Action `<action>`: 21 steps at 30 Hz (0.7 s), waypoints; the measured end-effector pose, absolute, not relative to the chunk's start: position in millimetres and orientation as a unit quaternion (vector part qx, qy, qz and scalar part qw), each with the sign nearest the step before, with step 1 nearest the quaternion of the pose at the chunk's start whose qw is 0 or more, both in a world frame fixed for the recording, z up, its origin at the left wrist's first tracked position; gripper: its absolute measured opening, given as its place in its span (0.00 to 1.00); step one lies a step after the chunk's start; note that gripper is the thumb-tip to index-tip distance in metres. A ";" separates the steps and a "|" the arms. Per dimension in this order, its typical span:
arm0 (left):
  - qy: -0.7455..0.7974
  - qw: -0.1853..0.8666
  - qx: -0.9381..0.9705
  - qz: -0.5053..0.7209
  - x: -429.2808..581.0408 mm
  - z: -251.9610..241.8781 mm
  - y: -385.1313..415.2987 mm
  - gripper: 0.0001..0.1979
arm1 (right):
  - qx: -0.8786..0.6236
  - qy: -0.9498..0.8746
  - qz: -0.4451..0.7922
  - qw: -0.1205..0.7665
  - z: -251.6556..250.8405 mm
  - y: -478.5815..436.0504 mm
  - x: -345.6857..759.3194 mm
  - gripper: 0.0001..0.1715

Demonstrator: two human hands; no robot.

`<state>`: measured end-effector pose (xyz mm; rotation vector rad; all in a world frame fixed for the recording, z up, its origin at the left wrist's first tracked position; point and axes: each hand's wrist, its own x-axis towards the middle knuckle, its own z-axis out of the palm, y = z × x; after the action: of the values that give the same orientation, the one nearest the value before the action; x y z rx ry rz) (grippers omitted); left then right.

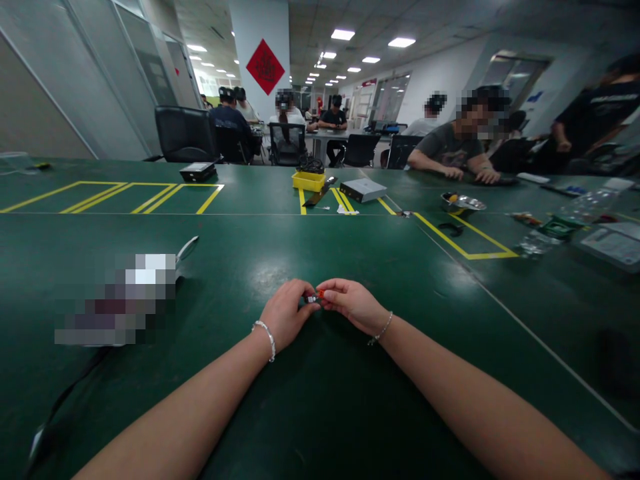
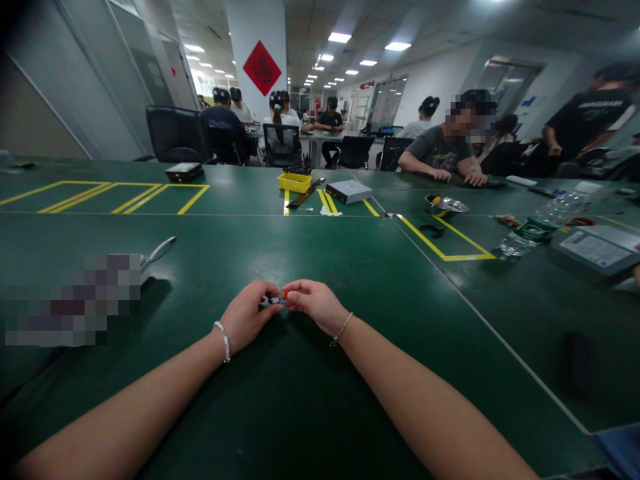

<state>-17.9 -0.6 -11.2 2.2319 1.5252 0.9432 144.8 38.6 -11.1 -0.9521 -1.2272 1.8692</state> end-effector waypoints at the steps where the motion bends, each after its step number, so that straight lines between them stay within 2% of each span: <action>1: 0.528 0.138 0.771 0.328 -18.1 -11.2 -0.7 0.06 | -0.367 -0.471 0.722 0.350 -10.7 38.4 144.8 0.14; 7: 0.527 0.126 0.773 0.331 -18.0 -10.9 -1.5 0.06 | -0.378 -0.472 0.708 0.365 -12.1 38.3 142.9 0.13; 12: 0.532 0.114 0.772 0.328 -16.8 -11.3 -1.0 0.04 | -0.409 -0.518 0.638 0.397 -15.7 34.3 137.5 0.12; 21: 0.570 0.082 0.742 0.344 -18.9 -15.8 1.4 0.05 | -0.432 -0.501 0.622 0.420 -14.7 18.9 126.2 0.22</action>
<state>-18.9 1.4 -15.8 2.2153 1.7028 1.0266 126.2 18.9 -14.7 -1.0817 -1.2547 1.5595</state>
